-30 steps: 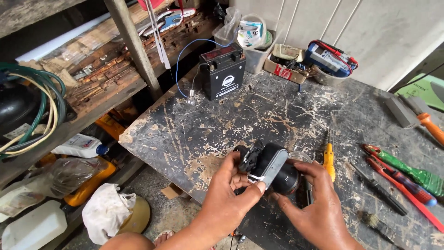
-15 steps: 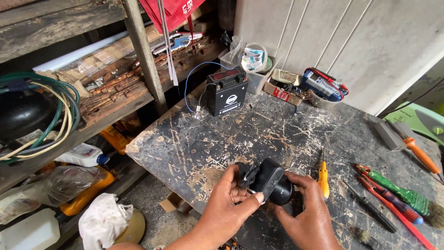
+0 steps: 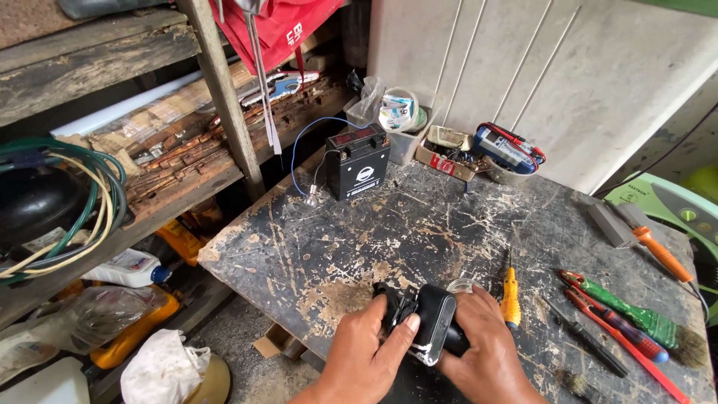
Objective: Disassembling and inspecting a handheld flashlight to repair internal components and housing.
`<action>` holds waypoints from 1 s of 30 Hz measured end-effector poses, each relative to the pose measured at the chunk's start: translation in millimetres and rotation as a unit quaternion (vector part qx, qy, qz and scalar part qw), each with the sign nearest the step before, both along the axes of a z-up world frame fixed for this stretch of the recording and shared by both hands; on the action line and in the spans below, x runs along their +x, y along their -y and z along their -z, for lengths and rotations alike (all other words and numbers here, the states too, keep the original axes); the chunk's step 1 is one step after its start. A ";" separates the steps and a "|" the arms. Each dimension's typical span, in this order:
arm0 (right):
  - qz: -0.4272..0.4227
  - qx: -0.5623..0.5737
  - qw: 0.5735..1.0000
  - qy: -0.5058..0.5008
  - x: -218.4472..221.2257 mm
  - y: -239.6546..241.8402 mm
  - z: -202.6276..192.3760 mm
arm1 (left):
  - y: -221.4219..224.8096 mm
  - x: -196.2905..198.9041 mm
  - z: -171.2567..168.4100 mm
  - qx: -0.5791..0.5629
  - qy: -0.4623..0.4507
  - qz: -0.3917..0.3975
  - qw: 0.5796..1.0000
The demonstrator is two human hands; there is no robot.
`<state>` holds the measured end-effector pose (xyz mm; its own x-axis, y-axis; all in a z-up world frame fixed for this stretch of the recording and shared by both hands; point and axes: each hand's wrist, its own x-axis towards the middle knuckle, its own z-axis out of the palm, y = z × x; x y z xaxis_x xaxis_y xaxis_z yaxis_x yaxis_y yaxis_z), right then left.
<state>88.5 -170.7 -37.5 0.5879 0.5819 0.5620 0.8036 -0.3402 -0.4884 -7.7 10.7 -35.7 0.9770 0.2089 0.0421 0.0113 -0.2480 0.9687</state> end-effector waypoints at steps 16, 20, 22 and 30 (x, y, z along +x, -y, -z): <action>0.172 0.057 0.975 -0.124 -16.2 -1.9 6.3 | 19.8 1.9 -29.2 -0.197 0.001 0.080 0.977; 0.123 0.074 0.972 -0.184 -24.5 -11.8 8.6 | 17.8 4.6 -30.1 -0.143 0.005 0.075 0.987; 0.111 0.086 0.959 -0.247 -28.6 -15.5 4.1 | 14.8 2.9 -35.5 -0.170 -0.030 0.093 0.981; 0.242 0.285 0.905 -0.203 -68.5 -23.6 35.8 | 8.3 -2.0 -52.0 -0.305 0.007 0.080 0.949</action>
<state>20.0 -147.2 -73.3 0.9219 -0.1149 0.3701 0.3428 -0.2034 -0.9171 -9.7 2.4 16.3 0.9986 0.0469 -0.0249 0.0062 0.3618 0.9322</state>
